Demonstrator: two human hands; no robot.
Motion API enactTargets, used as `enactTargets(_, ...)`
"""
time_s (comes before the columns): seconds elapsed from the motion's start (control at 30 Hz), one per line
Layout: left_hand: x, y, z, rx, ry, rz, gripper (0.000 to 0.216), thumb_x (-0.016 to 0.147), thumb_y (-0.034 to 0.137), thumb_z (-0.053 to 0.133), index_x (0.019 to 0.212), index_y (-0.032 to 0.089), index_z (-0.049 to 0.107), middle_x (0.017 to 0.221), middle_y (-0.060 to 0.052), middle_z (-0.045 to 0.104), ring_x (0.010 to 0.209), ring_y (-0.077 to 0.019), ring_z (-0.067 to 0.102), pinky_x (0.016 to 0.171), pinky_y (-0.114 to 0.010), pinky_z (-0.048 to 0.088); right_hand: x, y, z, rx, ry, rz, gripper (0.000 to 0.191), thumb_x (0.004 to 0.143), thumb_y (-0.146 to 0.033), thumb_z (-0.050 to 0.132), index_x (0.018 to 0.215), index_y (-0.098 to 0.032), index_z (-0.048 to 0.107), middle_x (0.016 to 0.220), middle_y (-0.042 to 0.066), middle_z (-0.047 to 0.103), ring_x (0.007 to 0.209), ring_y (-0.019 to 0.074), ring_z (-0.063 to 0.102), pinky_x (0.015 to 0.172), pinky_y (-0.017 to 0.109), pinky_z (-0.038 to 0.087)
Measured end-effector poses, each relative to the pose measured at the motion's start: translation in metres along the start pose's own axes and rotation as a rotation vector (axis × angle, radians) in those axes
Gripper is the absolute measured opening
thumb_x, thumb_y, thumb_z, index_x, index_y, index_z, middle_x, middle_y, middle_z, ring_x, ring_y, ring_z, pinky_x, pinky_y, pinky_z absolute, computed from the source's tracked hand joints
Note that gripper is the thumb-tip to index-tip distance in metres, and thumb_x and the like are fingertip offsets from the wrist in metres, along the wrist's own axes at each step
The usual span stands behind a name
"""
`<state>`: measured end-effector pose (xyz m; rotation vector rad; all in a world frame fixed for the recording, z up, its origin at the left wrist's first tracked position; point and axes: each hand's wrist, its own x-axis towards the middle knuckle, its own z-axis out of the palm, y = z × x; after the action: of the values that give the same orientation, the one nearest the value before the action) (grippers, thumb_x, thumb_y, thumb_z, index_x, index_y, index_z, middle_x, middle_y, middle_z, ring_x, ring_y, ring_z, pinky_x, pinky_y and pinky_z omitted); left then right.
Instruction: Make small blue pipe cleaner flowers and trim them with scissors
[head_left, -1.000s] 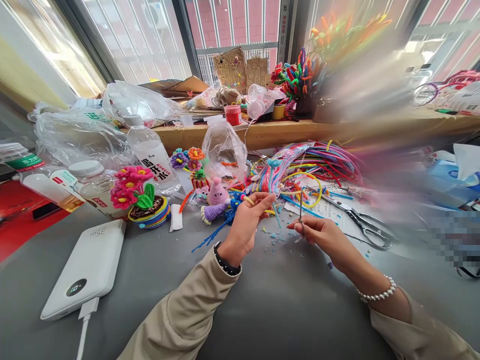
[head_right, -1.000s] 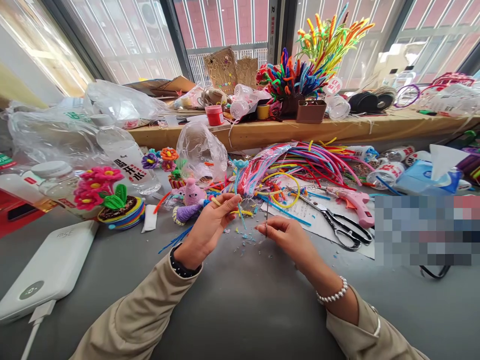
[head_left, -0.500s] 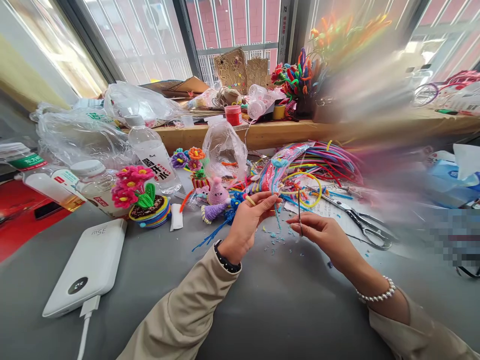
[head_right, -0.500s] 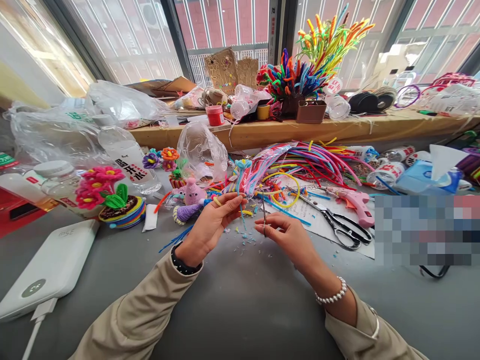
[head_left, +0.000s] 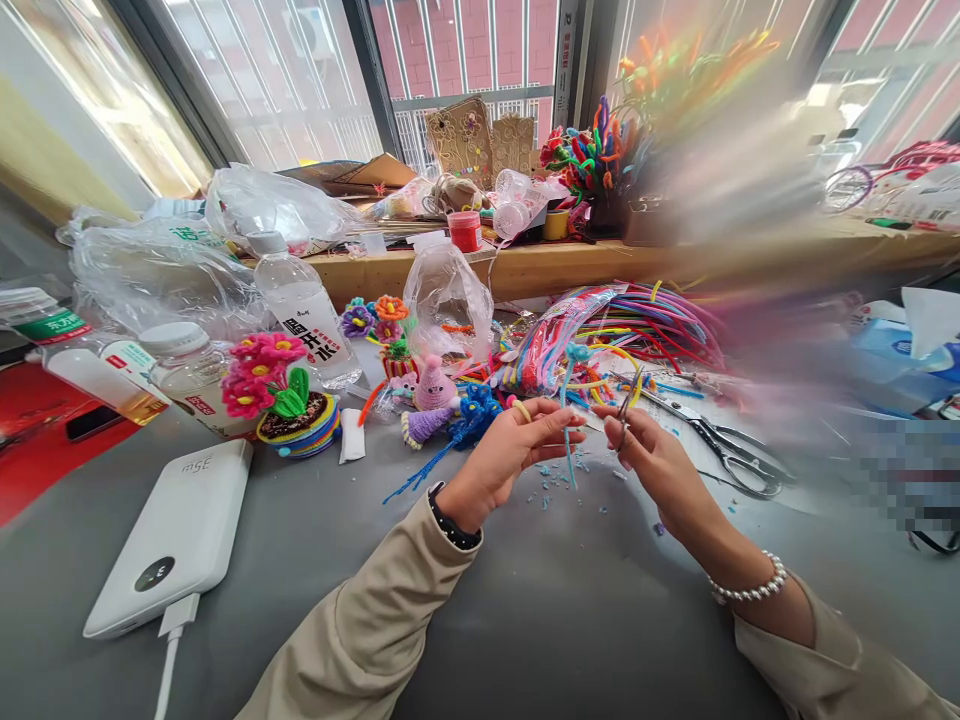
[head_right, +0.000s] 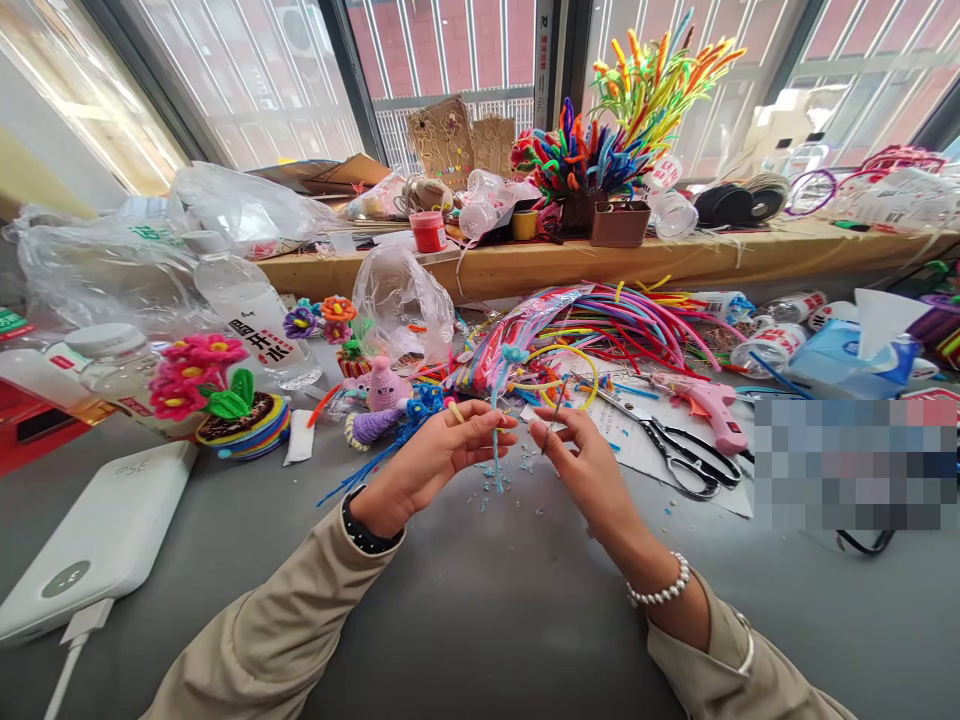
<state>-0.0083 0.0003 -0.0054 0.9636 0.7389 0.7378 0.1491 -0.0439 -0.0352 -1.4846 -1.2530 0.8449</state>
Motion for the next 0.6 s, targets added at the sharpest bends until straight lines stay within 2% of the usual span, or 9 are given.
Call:
enactTargets(0.1,-0.001,-0.001,0.003,0.043,-0.057,-0.054,0.023,0.061,0.029,0.07,0.071,0.015,0.055,0.079,-0.001,0.064,0.078,-0.0149,0.063,0.077,-0.028,0.043,0.003,0.004,0.002,-0.004,0.106,-0.008,0.052,0.07,-0.06,0.048,0.102,-0.019,0.057,0.096,0.007,0.053,0.073,0.0163,0.051,0.053,0.025,0.042)
enactTargets(0.2,-0.002,-0.002,0.005,0.068,-0.059,-0.055,0.025,0.059,0.028,0.071,0.067,0.013,0.052,0.076,-0.002,0.063,0.079,-0.0155,0.063,0.077,-0.028,0.044,0.004,0.007,0.006,-0.016,0.169,-0.038,0.052,0.07,-0.06,0.05,0.101,-0.019,0.054,0.103,0.007,0.049,0.072,0.0142,0.05,0.062,0.028,0.044)
enactTargets(0.37,-0.001,-0.006,0.007,0.124,-0.001,-0.054,0.027,0.055,0.025,0.073,0.067,0.012,0.053,0.079,-0.004,0.064,0.078,-0.0147,0.062,0.078,-0.03,0.045,0.003,0.005,0.012,-0.028,0.187,-0.04,0.052,0.071,-0.059,0.049,0.103,-0.018,0.051,0.106,0.008,0.044,0.07,0.013,0.05,0.061,0.028,0.046)
enactTargets(0.5,-0.001,-0.008,0.008,0.182,-0.048,-0.04,0.03,0.055,0.026,0.073,0.074,0.011,0.056,0.082,-0.006,0.064,0.078,-0.0152,0.061,0.076,-0.03,0.045,0.0,0.003,0.014,-0.048,0.188,-0.062,0.05,0.072,-0.057,0.049,0.104,-0.018,0.051,0.104,0.007,0.042,0.07,0.0128,0.05,0.061,0.027,0.047)
enactTargets(0.6,0.0,-0.009,0.006,0.248,-0.065,-0.004,0.029,0.054,0.027,0.073,0.07,0.011,0.055,0.075,-0.004,0.063,0.072,-0.0127,0.06,0.072,-0.028,0.043,-0.001,0.001,0.016,-0.062,0.187,-0.066,0.051,0.071,-0.057,0.05,0.104,-0.018,0.051,0.102,0.007,0.042,0.073,0.0139,0.051,0.059,0.027,0.047)
